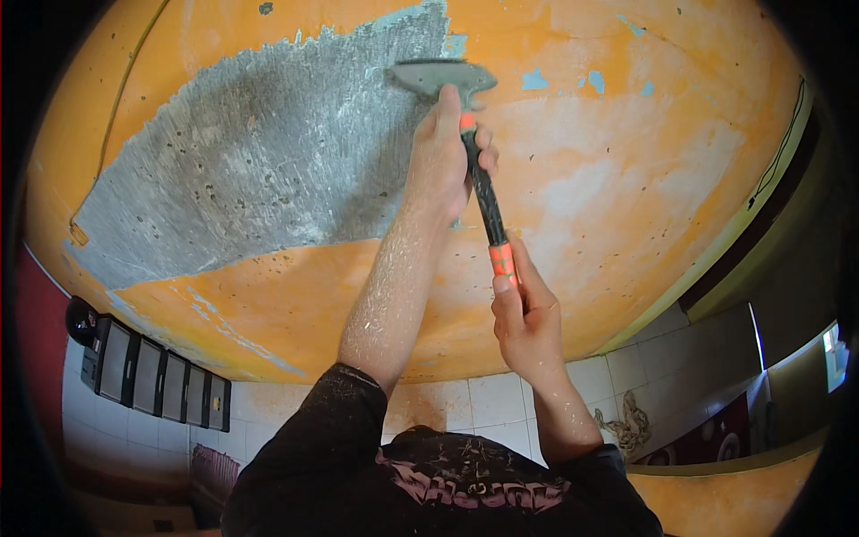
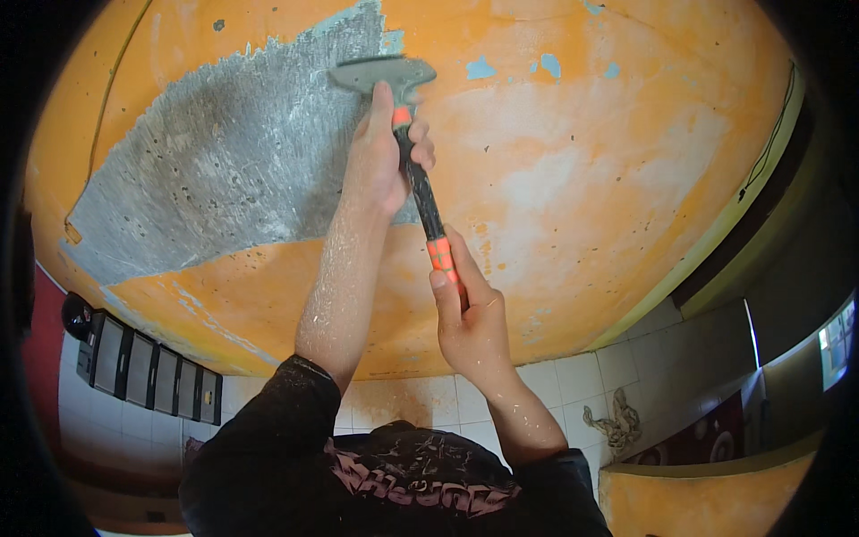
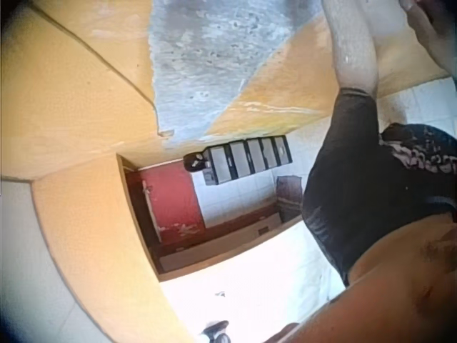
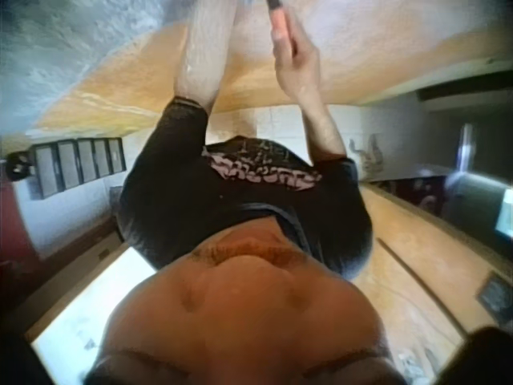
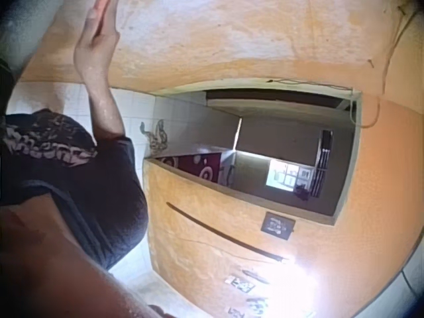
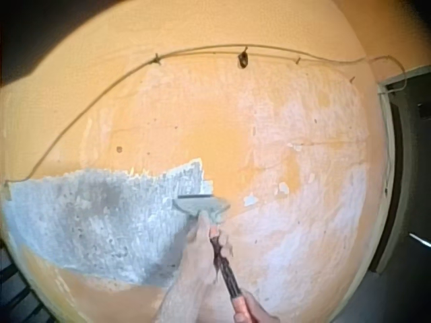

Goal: The person scrapes old paint from an interior wall using a hand scraper, removing paint flakes from the wall surface.

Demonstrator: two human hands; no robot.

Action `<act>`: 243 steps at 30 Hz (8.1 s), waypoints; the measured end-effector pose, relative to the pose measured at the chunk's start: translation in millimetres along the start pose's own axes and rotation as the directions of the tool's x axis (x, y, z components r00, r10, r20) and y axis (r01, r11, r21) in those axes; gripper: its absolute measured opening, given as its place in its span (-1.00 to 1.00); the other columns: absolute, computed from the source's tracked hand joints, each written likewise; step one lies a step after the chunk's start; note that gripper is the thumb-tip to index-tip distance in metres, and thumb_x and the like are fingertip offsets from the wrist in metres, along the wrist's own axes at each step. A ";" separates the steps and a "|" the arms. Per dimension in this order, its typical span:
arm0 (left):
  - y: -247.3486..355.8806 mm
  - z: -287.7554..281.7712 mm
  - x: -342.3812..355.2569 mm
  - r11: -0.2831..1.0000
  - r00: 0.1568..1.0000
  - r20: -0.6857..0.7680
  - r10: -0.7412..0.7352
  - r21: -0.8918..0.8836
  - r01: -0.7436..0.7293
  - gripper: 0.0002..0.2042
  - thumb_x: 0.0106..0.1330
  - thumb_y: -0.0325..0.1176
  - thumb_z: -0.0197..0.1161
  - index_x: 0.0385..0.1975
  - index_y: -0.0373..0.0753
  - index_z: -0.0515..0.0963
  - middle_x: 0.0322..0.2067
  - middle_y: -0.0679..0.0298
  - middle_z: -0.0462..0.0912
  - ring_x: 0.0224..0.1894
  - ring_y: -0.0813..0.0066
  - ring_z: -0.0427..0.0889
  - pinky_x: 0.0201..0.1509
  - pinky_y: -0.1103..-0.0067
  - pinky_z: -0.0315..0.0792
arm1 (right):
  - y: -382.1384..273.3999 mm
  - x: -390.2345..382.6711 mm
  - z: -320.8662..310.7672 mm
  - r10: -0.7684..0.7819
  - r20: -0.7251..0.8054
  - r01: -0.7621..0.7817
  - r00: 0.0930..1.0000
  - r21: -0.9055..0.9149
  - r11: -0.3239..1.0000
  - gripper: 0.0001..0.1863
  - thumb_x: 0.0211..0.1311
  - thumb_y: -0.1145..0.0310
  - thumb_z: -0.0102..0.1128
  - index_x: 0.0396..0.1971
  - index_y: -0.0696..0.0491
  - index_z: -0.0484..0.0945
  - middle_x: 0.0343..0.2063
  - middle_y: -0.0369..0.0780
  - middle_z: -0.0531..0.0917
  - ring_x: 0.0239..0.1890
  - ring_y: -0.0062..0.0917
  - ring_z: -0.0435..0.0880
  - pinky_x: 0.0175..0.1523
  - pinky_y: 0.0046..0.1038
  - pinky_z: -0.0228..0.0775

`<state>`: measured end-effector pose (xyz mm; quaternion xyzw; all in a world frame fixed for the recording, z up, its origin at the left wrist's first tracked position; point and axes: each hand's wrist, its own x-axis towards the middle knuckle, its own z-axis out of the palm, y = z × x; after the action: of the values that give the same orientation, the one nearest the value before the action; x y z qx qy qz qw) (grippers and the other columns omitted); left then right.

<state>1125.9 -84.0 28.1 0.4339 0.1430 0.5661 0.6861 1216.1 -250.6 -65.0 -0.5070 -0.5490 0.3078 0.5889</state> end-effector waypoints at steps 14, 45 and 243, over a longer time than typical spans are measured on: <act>11.6 17.8 1.2 0.998 0.998 -0.005 0.061 0.035 -0.061 -0.50 0.52 0.15 -0.06 -0.02 -0.23 0.43 -0.60 0.38 0.36 -0.62 0.59 0.31 -0.50 0.61 0.30 | -5.7 6.4 -2.2 -0.034 0.004 0.034 0.999 0.038 0.999 -0.50 0.53 0.29 -0.02 0.36 0.18 0.29 -0.48 -0.33 0.42 -0.46 -0.73 0.28 -0.36 -0.62 0.22; -8.1 -13.3 -10.6 1.000 0.999 -0.036 0.001 0.022 0.000 -0.50 0.51 0.15 -0.03 -0.03 -0.27 0.38 -0.62 0.33 0.36 -0.63 0.50 0.37 -0.50 0.52 0.34 | 13.7 -8.2 4.1 0.047 0.086 -0.062 0.995 0.178 0.982 -0.44 0.53 0.24 -0.01 0.41 0.15 0.24 -0.48 -0.44 0.38 -0.48 -0.82 0.28 -0.38 -0.71 0.17; 38.5 7.7 15.8 0.980 0.991 0.011 0.136 0.143 -0.136 -0.48 0.52 0.16 -0.07 -0.10 -0.27 0.46 -0.64 0.38 0.38 -0.70 0.58 0.35 -0.65 0.63 0.26 | -37.2 23.1 29.1 0.071 0.065 -0.084 0.995 0.238 0.968 -0.48 0.54 0.23 -0.05 0.39 0.10 0.26 -0.52 -0.48 0.31 -0.55 -0.84 0.23 -0.46 -0.71 0.12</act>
<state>1111.1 -73.8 66.4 0.4910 0.1529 0.5999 0.6129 1185.7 -232.8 -25.8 -0.4442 -0.5039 0.4089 0.6178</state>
